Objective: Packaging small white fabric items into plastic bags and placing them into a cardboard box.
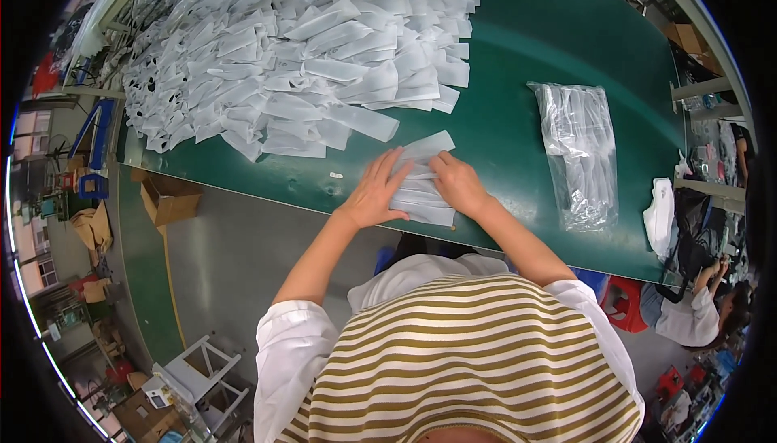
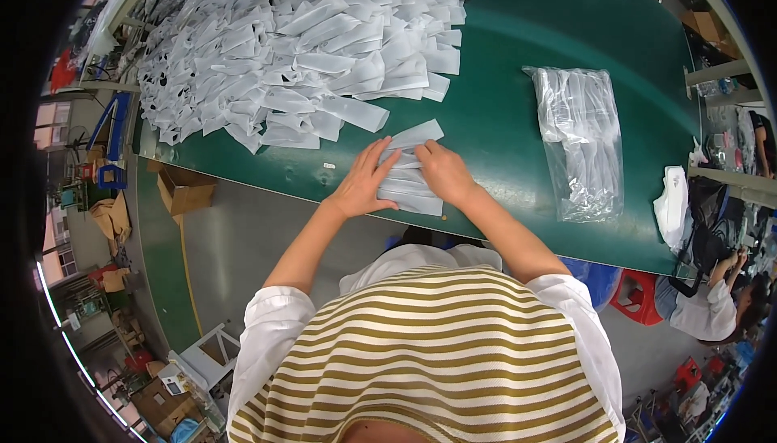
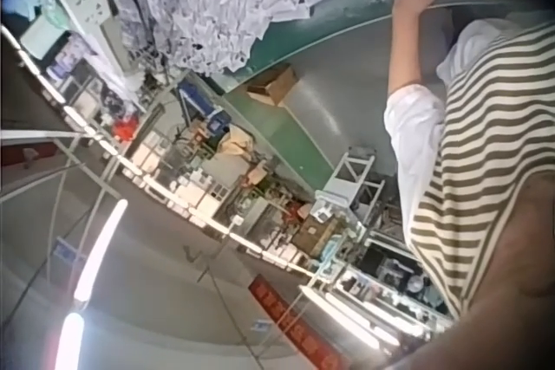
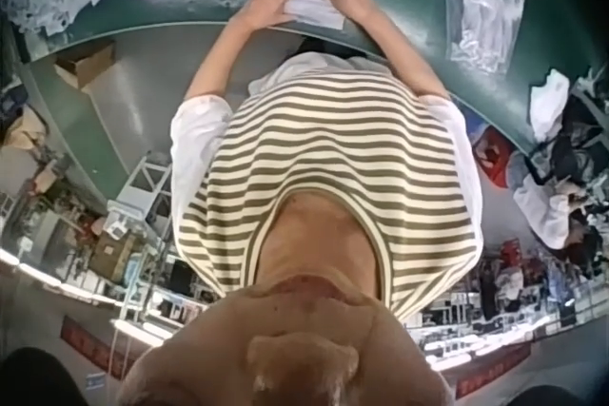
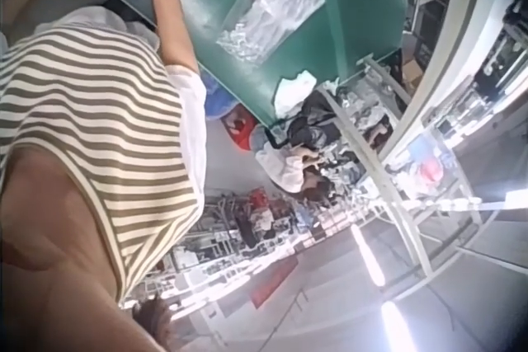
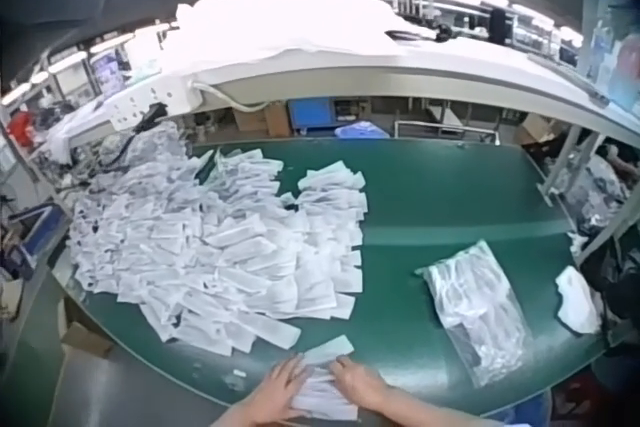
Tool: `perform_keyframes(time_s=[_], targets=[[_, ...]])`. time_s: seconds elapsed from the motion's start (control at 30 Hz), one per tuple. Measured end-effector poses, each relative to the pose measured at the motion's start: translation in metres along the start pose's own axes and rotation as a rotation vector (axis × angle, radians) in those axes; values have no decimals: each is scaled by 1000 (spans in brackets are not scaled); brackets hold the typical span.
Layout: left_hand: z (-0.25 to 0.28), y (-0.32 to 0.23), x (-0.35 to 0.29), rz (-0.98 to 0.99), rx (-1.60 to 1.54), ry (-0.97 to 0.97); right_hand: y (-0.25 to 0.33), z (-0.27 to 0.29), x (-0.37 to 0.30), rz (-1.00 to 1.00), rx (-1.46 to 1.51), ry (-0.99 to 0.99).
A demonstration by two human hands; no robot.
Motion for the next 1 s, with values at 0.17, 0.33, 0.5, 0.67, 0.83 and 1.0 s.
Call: perform_keyframes(time_s=[0.17, 0.33, 0.5, 0.67, 0.83, 1.0], targets=[[-2, -5, -1, -29, 52, -15, 16, 2, 3, 97, 65, 149], [-5, -5, -3, -39, 60, -56, 26, 0, -22, 66, -23, 23], [-2, -2, -4, -24, 20, -47, 22, -14, -25, -78, -35, 63], [4, 0, -6, -62, -44, 13, 27, -16, -30, -63, 20, 98], [4, -2, -7, -79, -53, 45, 34, -15, -30, 102, -25, 101], [-11, -6, -13, -93, 43, 60, 28, -6, -31, 144, 34, 153]])
Point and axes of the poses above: each hand's wrist, its own x-axis towards the middle knuckle, its own z-axis out of the back of the hand, y = z × x, the point moved 8 cm from there along x, towards the middle knuckle, and after that the axes turned 15 degrees about -z, right-handed, at the moved point
